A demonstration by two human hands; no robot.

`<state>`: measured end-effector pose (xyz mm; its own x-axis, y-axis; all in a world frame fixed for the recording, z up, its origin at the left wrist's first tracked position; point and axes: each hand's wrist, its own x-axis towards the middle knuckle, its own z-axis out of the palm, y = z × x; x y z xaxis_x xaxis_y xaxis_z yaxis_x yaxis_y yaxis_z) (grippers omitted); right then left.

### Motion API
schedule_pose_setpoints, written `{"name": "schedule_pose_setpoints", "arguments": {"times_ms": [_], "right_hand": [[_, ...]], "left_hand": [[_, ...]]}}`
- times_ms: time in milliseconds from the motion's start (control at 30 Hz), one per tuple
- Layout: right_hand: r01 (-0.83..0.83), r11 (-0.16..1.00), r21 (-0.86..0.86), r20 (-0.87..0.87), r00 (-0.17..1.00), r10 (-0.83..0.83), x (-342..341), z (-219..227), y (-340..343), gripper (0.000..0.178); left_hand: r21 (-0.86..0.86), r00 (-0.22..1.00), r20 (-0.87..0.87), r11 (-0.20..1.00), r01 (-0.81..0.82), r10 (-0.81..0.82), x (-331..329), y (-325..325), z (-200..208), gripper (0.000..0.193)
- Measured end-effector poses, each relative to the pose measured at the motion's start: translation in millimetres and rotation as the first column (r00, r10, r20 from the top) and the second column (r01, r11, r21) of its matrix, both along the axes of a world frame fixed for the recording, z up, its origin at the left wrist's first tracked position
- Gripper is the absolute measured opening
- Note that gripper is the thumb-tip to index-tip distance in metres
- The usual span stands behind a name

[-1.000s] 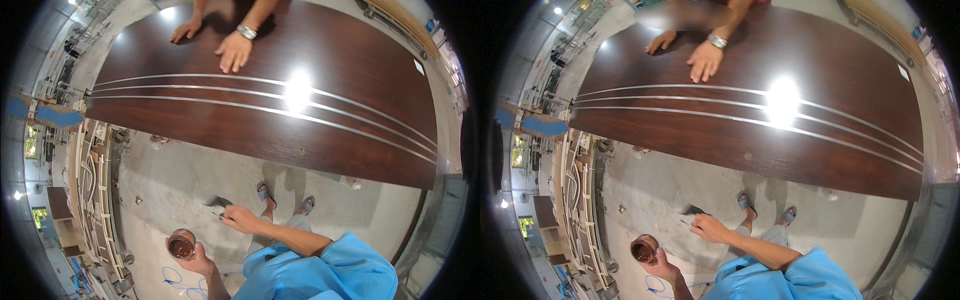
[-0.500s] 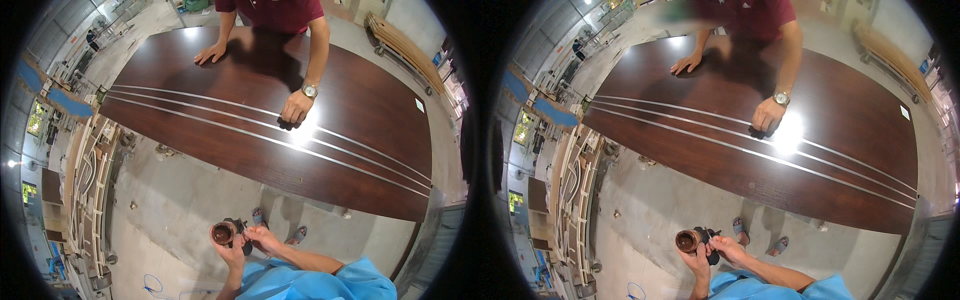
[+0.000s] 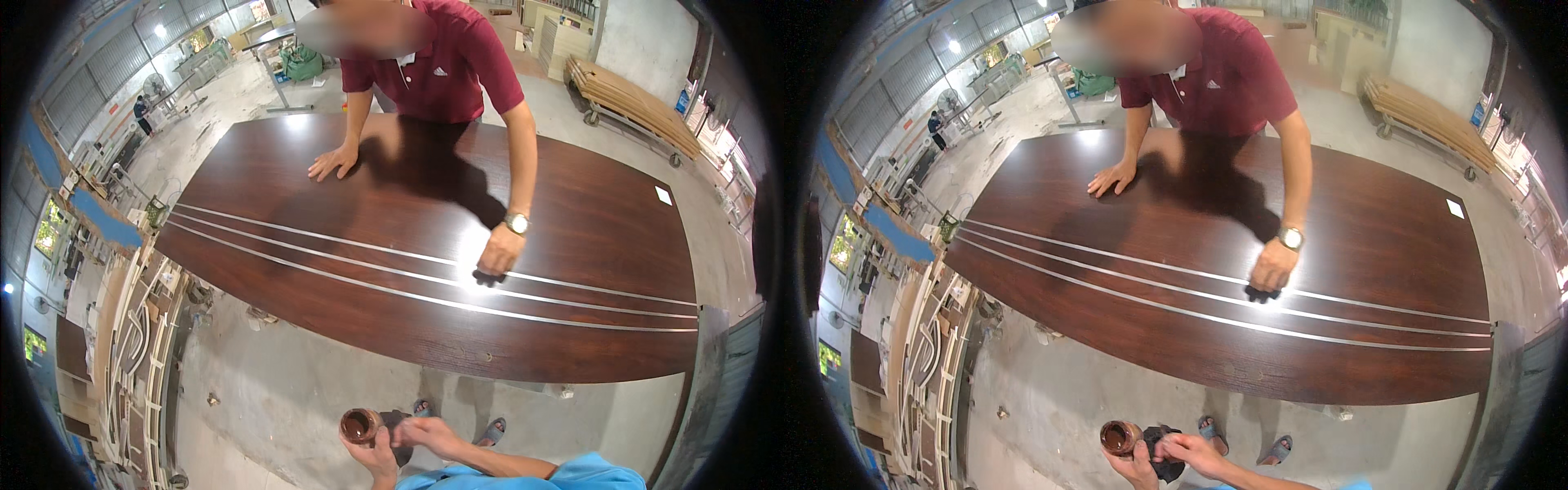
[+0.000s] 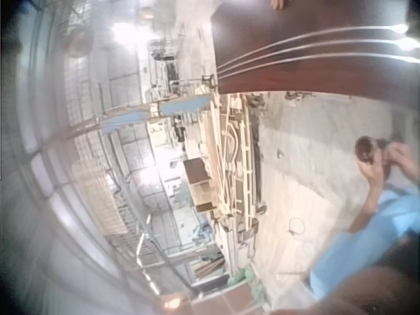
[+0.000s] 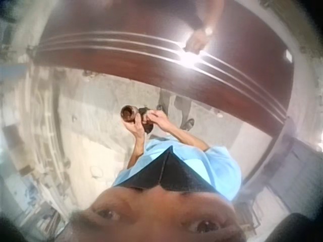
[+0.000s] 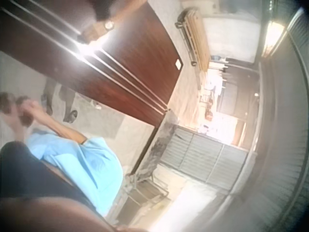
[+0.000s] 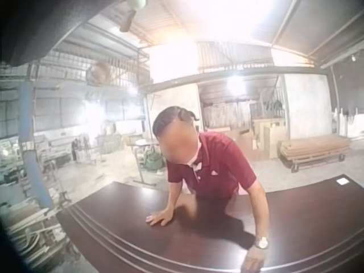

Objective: The person applies a dark finish to a large wooden tabletop using a small brush and a container of finish. They repeatedly dip the brush and spread the finish along the surface, focusing on edges and inlaid lines. Another person wipes the surface with a cloth while the camera wearer continues applying finish.

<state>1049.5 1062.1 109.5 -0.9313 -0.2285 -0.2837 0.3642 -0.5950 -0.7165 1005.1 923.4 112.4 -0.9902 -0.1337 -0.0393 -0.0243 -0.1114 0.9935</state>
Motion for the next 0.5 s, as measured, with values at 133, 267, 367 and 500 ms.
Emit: {"name": "schedule_pose_setpoints", "arguments": {"times_ms": [133, 267, 367, 500], "right_hand": [[0.175, 0.778, 0.603, -0.032, 0.98, -0.196, -38.2, 28.4, 48.8, 0.037], [0.334, 0.431, 0.838, -0.285, 0.942, -0.175, -74.5, 52.4, 86.1, 0.029], [0.279, 0.41, 0.869, -0.234, 0.959, -0.158, -76.9, 69.4, 70.7, 0.025], [0.466, 0.495, 0.733, -0.552, 0.833, 0.032, -81.3, 63.6, 30.3, 0.02]], "left_hand": [[-0.024, 0.995, -0.085, 0.998, 0.05, -0.052, -8.5, -3.5, 1.6, 0.087], [-0.063, 0.994, -0.098, 0.997, 0.034, -0.04, -12.6, -9.3, -2.8, 0.093], [0.005, 0.986, -0.167, 1.0, -0.018, 0.018, -20.9, -18.1, -9.8, 0.096], [-0.124, 0.975, -0.222, 0.992, -0.04, 0.011, -3.9, -34.4, -11.8, 0.1]]}}
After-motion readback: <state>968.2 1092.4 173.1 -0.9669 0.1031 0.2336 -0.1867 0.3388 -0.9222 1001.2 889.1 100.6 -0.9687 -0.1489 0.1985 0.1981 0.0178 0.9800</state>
